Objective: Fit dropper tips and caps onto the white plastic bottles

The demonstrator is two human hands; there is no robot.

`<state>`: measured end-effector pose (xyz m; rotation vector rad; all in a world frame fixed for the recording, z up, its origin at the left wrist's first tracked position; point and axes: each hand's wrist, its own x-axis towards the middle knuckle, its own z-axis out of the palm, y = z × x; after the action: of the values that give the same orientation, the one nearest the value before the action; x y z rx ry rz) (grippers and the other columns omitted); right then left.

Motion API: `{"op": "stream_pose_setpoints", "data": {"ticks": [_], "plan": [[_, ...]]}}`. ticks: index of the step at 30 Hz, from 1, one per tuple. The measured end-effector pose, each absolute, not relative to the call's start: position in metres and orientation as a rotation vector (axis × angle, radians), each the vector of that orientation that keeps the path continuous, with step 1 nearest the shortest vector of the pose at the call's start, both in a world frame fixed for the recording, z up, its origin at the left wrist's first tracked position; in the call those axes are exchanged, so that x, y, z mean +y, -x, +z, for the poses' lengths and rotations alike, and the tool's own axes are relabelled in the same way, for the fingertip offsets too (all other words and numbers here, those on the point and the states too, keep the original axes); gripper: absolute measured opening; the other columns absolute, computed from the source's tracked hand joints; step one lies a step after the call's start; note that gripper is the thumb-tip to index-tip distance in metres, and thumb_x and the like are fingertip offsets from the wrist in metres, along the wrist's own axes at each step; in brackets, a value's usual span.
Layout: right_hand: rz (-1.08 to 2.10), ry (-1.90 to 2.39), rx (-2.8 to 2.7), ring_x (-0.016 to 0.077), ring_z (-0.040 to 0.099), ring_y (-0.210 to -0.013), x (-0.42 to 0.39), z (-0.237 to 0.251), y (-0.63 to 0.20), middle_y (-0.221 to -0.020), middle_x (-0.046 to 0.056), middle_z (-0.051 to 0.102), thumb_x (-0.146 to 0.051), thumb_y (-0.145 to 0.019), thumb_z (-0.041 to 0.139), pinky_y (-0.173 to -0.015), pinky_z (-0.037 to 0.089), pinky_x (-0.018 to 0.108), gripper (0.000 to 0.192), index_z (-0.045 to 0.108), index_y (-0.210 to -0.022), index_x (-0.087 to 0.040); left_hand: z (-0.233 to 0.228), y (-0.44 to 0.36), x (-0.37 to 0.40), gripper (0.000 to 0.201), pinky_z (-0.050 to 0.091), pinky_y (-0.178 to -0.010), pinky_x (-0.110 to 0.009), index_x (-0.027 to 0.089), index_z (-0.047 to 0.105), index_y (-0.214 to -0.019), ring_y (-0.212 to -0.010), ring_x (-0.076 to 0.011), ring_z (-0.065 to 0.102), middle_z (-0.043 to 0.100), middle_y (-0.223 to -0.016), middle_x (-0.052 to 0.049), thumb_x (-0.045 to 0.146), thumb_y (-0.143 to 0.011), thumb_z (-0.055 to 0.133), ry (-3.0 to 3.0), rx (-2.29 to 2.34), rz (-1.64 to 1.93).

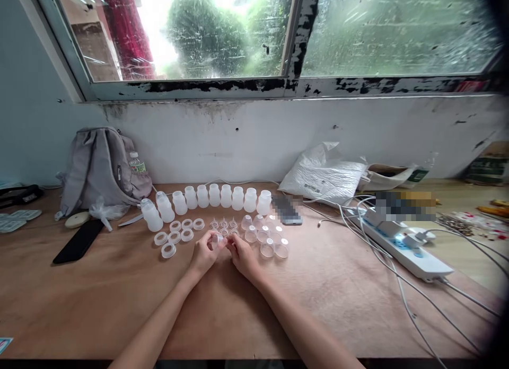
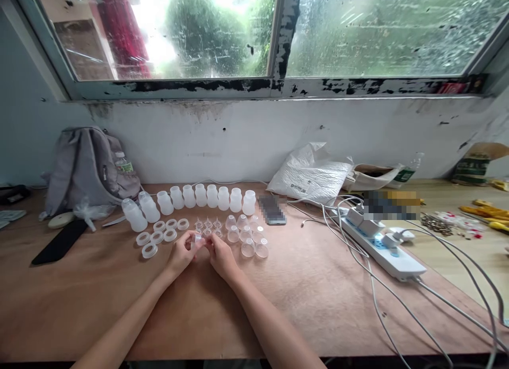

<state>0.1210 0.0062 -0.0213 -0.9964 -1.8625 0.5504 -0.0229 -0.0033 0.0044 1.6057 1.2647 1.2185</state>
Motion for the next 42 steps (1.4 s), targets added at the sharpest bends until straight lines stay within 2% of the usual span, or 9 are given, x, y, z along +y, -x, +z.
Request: {"op": "stream_pose_setpoints", "data": {"ticks": [4, 8, 11, 15, 18, 21, 26, 29, 42], "plan": [[0.591, 1.06, -1.698, 0.0134, 0.05, -0.057, 0.009, -0.023, -0.125, -0.067, 0.0, 0.053, -0.023, -0.084, 0.038, -0.055, 0.039, 0.023, 0.008, 0.044, -0.078, -0.021, 0.029, 0.05, 0.02, 0.057, 0.036, -0.034, -0.018, 0.021, 0.028, -0.127, -0.043, -0.0098, 0.057, 0.064, -0.087, -0.005, 0.046, -0.079, 0.044, -1.62, 1.385, 1.167], [0.717, 1.111, -1.565, 0.0121, 0.048, -0.049, 0.011, -0.021, -0.127, -0.064, -0.001, 0.052, -0.029, -0.084, 0.04, -0.048, 0.038, 0.022, 0.011, 0.043, -0.077, -0.021, 0.054, 0.092, 0.064, 0.056, 0.042, -0.044, -0.02, 0.021, 0.016, -0.132, -0.046, -0.0102, 0.059, 0.065, -0.087, -0.003, 0.038, -0.083, 0.038, -1.765, 1.958, 1.099], [0.758, 1.113, -1.555, 0.0116, 0.048, -0.048, 0.012, -0.021, -0.127, -0.065, -0.001, 0.053, -0.031, -0.083, 0.042, -0.045, 0.036, 0.022, 0.011, 0.044, -0.077, -0.021, 0.062, 0.111, 0.091, 0.052, 0.045, -0.057, -0.026, 0.015, 0.027, -0.129, -0.056, -0.0167, 0.062, 0.066, -0.078, -0.006, 0.028, -0.081, 0.042, -1.802, 2.159, 1.041], [0.73, 1.1, -1.575, 0.0123, 0.05, -0.052, 0.012, -0.023, -0.126, -0.066, 0.0, 0.054, -0.028, -0.083, 0.042, -0.047, 0.037, 0.022, 0.009, 0.044, -0.077, -0.021, 0.061, 0.117, 0.113, 0.031, 0.043, -0.066, -0.036, 0.009, 0.054, -0.103, -0.074, -0.0287, 0.061, 0.063, -0.074, -0.014, 0.022, -0.077, 0.045, -1.842, 2.322, 1.024], [0.709, 1.1, -1.597, 0.013, 0.051, -0.055, 0.013, -0.024, -0.126, -0.067, 0.0, 0.054, -0.025, -0.082, 0.041, -0.05, 0.039, 0.022, 0.007, 0.044, -0.078, -0.021, 0.062, 0.115, 0.117, 0.02, 0.042, -0.068, -0.037, 0.012, 0.059, -0.087, -0.078, -0.0291, 0.059, 0.06, -0.075, -0.013, 0.021, -0.075, 0.046, -1.923, 2.344, 1.074], [0.658, 1.096, -1.614, 0.0136, 0.053, -0.058, 0.012, -0.024, -0.125, -0.07, 0.001, 0.055, -0.023, -0.082, 0.041, -0.054, 0.04, 0.024, 0.005, 0.044, -0.079, -0.021, 0.068, 0.111, 0.107, 0.02, 0.041, -0.075, -0.037, 0.015, 0.058, -0.088, -0.091, -0.0277, 0.053, 0.054, -0.094, -0.013, 0.025, -0.077, 0.045, -2.01, 2.343, 1.212], [0.655, 1.095, -1.62, 0.0137, 0.052, -0.057, 0.011, -0.022, -0.124, -0.067, -0.001, 0.053, -0.022, -0.082, 0.041, -0.054, 0.039, 0.024, 0.004, 0.043, -0.079, -0.021, 0.072, 0.081, 0.057, 0.014, 0.038, -0.088, -0.037, 0.018, 0.055, -0.087, -0.106, -0.0233, 0.044, 0.042, -0.111, -0.011, 0.026, -0.08, 0.047, -2.268, 1.855, 1.91], [0.677, 1.096, -1.567, 0.0135, 0.051, -0.055, 0.01, -0.02, -0.124, -0.066, -0.001, 0.053, -0.024, -0.083, 0.04, -0.053, 0.038, 0.024, 0.006, 0.043, -0.079, -0.021, 0.06, 0.051, 0.024, 0.01, 0.035, -0.093, -0.039, 0.018, 0.048, -0.091, -0.112, -0.0214, 0.041, 0.04, -0.115, -0.011, 0.02, -0.083, 0.043, -2.198, 1.54, 2.086], [0.597, 1.15, -1.427, 0.0148, 0.052, -0.061, 0.004, -0.011, -0.125, -0.068, 0.0, 0.053, -0.026, -0.084, 0.039, -0.059, 0.041, 0.027, 0.008, 0.044, -0.081, -0.02, -0.007, 0.018, -0.003, 0.02, 0.038, -0.094, -0.042, 0.02, 0.041, -0.104, -0.115, -0.0208, 0.041, 0.041, -0.117, -0.011, 0.015, -0.085, 0.041, -2.413, 1.001, 1.525]]}}
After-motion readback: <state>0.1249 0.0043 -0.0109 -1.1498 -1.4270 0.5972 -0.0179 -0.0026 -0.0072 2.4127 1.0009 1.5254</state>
